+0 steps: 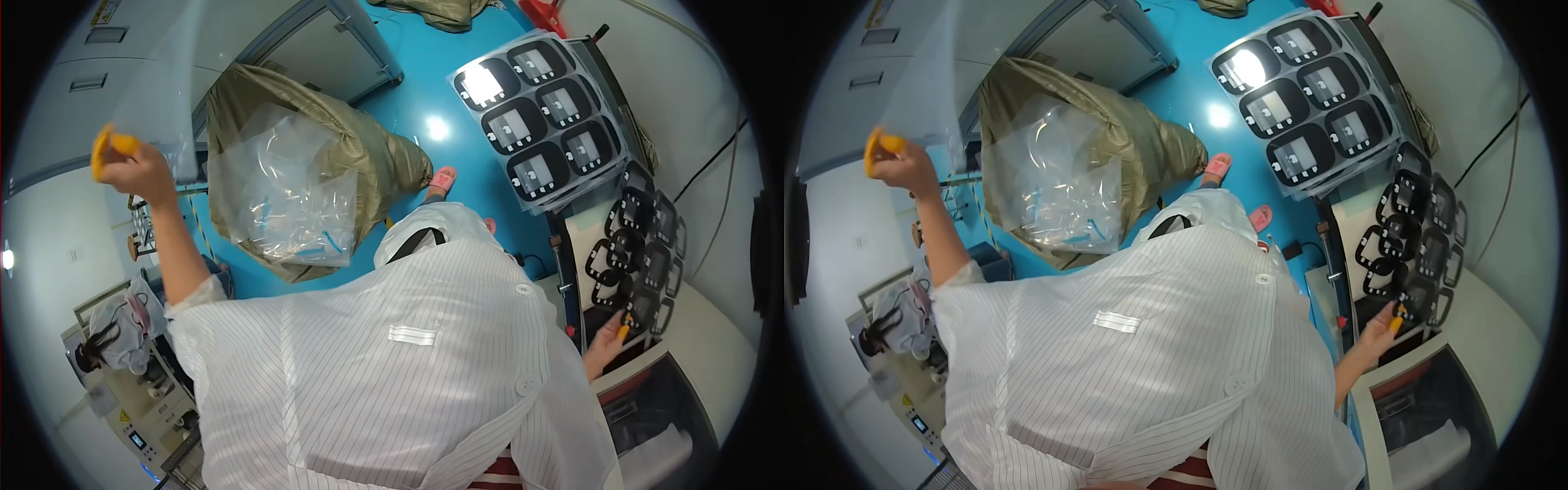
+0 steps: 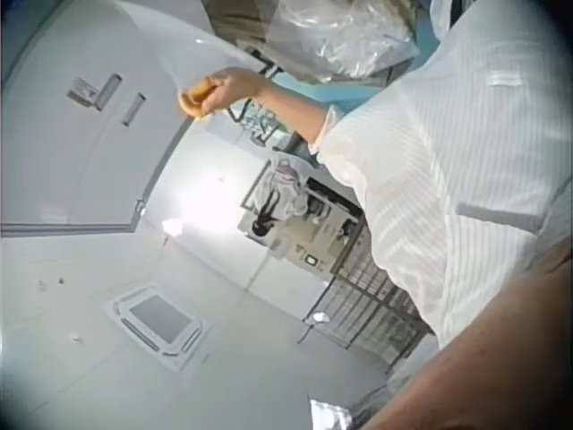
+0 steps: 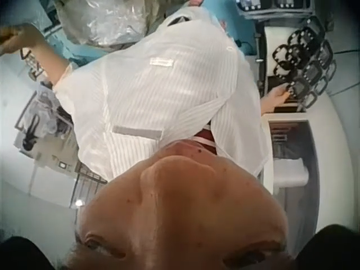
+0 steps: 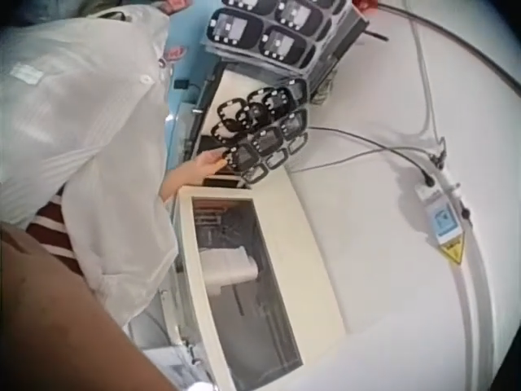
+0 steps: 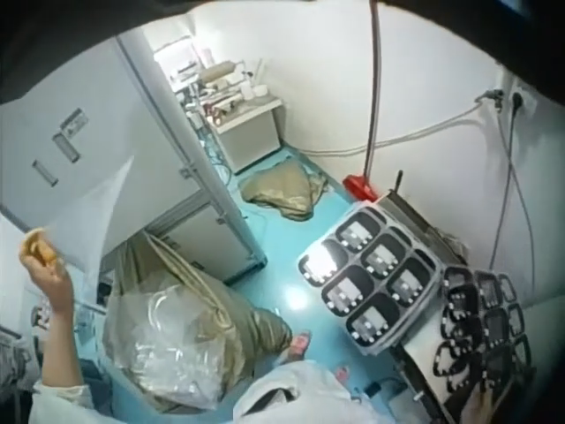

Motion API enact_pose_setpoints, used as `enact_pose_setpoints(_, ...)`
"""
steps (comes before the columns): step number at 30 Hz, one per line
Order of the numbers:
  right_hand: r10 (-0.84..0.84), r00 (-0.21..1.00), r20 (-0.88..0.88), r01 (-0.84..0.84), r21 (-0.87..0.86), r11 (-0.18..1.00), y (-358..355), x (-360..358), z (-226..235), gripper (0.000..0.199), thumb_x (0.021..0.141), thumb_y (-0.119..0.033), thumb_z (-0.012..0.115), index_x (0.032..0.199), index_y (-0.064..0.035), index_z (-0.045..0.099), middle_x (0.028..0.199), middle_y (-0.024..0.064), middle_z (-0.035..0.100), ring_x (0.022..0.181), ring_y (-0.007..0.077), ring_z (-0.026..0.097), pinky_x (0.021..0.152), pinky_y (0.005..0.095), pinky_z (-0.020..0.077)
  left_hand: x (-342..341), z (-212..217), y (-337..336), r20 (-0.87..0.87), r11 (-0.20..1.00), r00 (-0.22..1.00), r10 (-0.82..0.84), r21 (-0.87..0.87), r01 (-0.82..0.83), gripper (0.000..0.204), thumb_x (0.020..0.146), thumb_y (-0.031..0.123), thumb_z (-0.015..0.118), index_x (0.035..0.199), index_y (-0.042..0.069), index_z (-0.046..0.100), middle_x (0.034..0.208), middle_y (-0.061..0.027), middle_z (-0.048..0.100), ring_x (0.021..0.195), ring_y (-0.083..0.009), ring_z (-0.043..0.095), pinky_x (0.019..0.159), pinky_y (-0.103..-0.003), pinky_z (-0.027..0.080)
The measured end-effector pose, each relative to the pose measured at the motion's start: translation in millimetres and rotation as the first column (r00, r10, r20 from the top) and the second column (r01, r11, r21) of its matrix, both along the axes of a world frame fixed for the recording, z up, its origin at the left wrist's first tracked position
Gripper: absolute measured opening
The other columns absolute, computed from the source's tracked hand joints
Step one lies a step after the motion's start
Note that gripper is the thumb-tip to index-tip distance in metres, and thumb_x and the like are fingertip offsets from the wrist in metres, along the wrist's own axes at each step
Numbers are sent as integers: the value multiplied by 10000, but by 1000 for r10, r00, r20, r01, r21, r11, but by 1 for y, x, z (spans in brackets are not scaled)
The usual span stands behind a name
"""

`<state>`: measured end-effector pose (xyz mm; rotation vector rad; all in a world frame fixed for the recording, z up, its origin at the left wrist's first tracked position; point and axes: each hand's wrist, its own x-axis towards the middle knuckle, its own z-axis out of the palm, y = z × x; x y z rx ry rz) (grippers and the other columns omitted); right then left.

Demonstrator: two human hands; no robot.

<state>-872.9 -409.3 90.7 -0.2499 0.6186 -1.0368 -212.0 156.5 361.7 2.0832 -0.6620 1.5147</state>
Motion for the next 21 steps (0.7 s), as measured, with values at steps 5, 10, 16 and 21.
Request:
enact_pose_setpoints(5,3,989,-145,29,221,975,7,35,-52,325,884,-29,299,1168,109,376,1173,267,441,1089,367,452,970,413,372,-50,-161,34,-283,911,889,360,310,-271,248,815,18,467,1058,-32,475,1033,-166,520,889,-321,532,763,-348,439)
enact_pose_setpoints(10,-23,862,-506,198,296,935,33,86,-28,272,884,-79,292,1110,25,401,1064,235,477,1017,366,495,882,484,436,-77,-337,83,-757,837,361,544,518,-175,353,823,113,456,1159,7,436,1119,-198,468,991,-340,485,827,-389,403)
enact_pose_setpoints(16,384,502,-775,-10,438,899,80,207,25,293,869,-98,325,1123,20,412,1068,198,497,987,313,517,830,438,463,-30,-400,186,-494,511,-164,854,737,442,436,848,349,381,1037,1,563,1053,-234,543,1008,-386,504,842,-437,405)
enact_pose_setpoints(21,597,625,-502,-562,242,791,137,293,2,315,877,-62,332,1156,73,385,1151,211,464,1063,314,484,926,388,397,-19,-287,-89,-551,367,332,766,798,478,233,787,214,468,826,59,636,902,-157,620,840,-311,604,678,-412,486)
